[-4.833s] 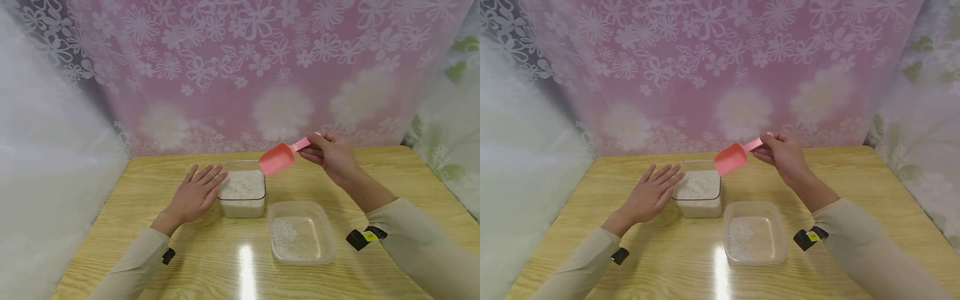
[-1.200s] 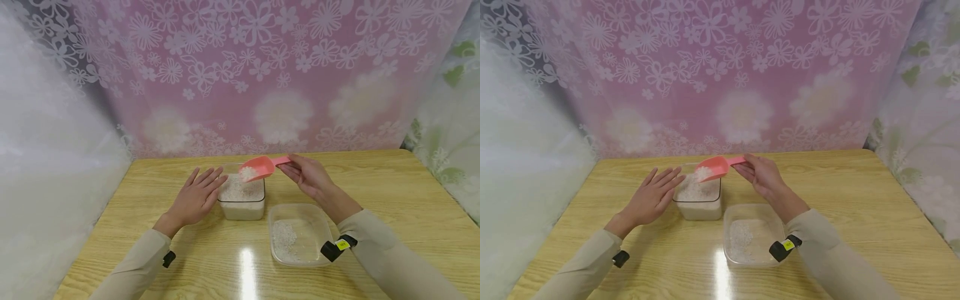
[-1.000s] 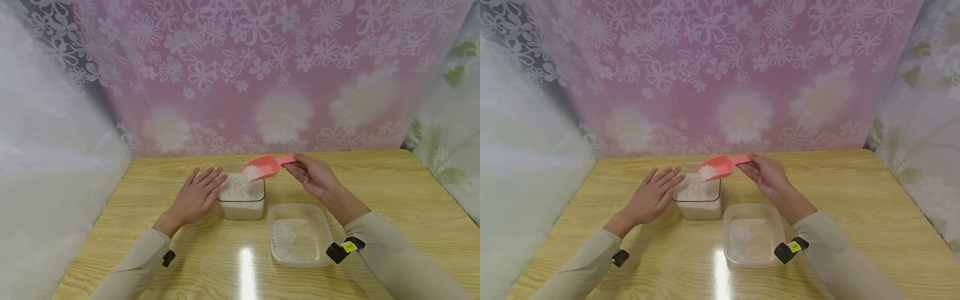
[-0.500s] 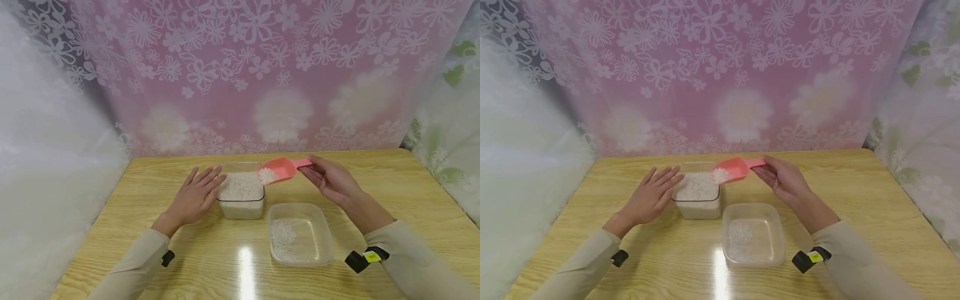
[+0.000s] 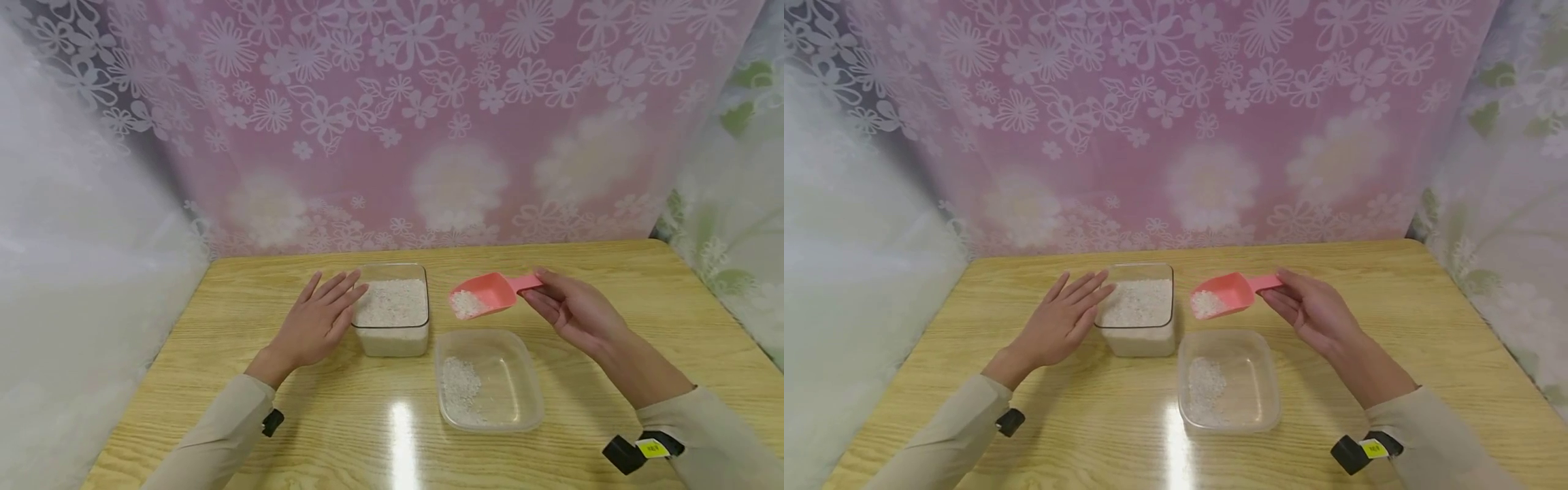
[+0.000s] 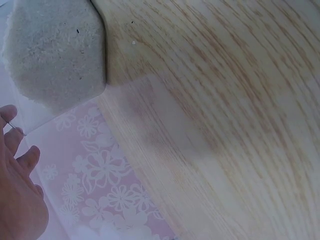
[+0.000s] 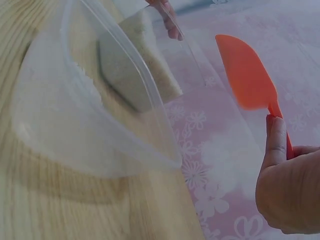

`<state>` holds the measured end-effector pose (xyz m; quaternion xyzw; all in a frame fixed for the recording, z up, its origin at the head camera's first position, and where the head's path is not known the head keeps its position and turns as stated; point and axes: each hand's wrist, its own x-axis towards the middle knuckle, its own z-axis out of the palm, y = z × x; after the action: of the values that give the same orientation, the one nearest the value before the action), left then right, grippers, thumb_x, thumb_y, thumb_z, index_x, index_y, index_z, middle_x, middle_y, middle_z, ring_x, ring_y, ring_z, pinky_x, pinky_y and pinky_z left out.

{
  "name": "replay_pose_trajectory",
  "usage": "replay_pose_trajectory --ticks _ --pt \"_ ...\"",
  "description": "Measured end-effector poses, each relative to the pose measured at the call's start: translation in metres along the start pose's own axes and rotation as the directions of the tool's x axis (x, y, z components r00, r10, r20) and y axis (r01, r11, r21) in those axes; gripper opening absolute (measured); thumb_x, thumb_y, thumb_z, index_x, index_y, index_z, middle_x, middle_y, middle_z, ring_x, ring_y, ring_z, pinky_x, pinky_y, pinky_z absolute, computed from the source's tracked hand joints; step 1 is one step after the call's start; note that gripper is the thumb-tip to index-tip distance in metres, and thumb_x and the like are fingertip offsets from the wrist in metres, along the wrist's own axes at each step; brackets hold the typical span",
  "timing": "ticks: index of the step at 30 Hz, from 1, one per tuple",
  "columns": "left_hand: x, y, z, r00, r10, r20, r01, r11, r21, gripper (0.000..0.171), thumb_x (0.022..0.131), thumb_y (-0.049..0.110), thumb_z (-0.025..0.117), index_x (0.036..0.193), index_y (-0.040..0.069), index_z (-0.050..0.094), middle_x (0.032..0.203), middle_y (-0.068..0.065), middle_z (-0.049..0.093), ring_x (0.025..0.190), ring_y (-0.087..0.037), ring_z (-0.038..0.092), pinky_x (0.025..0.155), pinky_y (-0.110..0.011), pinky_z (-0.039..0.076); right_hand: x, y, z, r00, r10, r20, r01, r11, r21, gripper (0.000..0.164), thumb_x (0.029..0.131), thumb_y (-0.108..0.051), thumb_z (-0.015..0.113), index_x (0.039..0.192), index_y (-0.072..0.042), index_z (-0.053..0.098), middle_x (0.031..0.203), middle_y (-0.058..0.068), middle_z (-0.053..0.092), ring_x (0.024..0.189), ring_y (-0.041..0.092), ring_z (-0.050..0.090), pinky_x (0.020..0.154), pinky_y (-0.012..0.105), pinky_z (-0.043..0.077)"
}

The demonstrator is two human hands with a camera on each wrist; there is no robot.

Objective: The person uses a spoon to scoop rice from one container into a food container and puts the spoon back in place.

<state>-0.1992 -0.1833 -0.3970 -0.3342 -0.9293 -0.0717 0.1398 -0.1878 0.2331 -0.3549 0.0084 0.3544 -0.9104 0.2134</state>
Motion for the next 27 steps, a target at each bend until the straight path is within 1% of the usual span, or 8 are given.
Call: replay_pose_trajectory --ticks 6,11,15,18,21,27 --pt "0.000 0.000 0.001 1.000 0.006 -0.007 -0.006 1.000 -0.002 0.046 0.105 0.027 0.033 0.149 0.019 0.037 0.157 0.000 0.022 0.141 -0.024 0.024 0.116 -0.048 0.004 -0.011 0.003 -0.015 1.000 0.012 0.027 -0.012 1.000 -0.006 0.028 0.103 -0.009 0.043 0.104 0.002 0.069 0.099 0.017 0.069 0.089 0.020 0.069 0.084 0.026 0.052" --pt "0.000 -0.001 0.000 1.000 0.001 0.003 -0.001 1.000 -0.002 0.046 0.104 0.026 0.034 0.149 0.017 0.037 0.156 -0.003 0.024 0.141 -0.025 0.024 0.115 -0.048 0.005 -0.018 0.007 -0.025 0.999 0.024 0.037 -0.024 1.000 -0.020 0.032 0.104 -0.009 0.040 0.104 0.003 0.070 0.099 0.017 0.069 0.090 0.019 0.069 0.084 0.025 0.052" --pt "0.000 0.000 0.000 1.000 -0.009 0.008 0.009 1.000 -0.019 0.046 0.105 0.029 0.031 0.150 0.019 0.036 0.156 -0.002 0.024 0.142 -0.022 0.021 0.116 -0.047 0.004 -0.024 0.010 -0.032 0.999 0.031 0.037 -0.028 0.998 -0.058 0.033 0.104 -0.009 0.039 0.105 0.003 0.070 0.100 0.017 0.069 0.090 0.019 0.069 0.083 0.025 0.052" --pt "0.000 0.000 0.000 1.000 -0.011 0.002 0.011 0.999 -0.033 0.046 0.105 0.030 0.029 0.149 0.019 0.036 0.156 -0.003 0.025 0.142 -0.023 0.022 0.116 -0.047 0.004 -0.029 0.012 -0.036 0.998 0.039 0.045 -0.034 0.995 -0.097 0.033 0.104 -0.009 0.038 0.106 0.004 0.069 0.100 0.018 0.069 0.091 0.019 0.069 0.083 0.025 0.052" --pt "0.000 -0.001 0.000 1.000 -0.010 0.001 0.010 0.999 -0.038 0.046 0.105 0.030 0.028 0.149 0.019 0.036 0.156 -0.002 0.025 0.141 -0.024 0.023 0.116 -0.047 0.004 -0.032 0.015 -0.041 0.997 0.048 0.065 -0.041 0.992 -0.117 0.032 0.105 -0.007 0.037 0.108 0.003 0.068 0.101 0.019 0.069 0.091 0.019 0.069 0.084 0.026 0.052" --pt "0.001 -0.001 0.002 1.000 -0.019 0.010 0.019 0.999 -0.040 0.046 0.106 0.031 0.027 0.150 0.020 0.036 0.157 0.000 0.021 0.142 -0.021 0.021 0.116 -0.046 0.003 -0.034 0.020 -0.048 0.991 0.080 0.109 -0.063 0.986 -0.156 0.032 0.105 -0.005 0.035 0.107 0.001 0.066 0.100 0.018 0.069 0.091 0.019 0.069 0.084 0.026 0.052"
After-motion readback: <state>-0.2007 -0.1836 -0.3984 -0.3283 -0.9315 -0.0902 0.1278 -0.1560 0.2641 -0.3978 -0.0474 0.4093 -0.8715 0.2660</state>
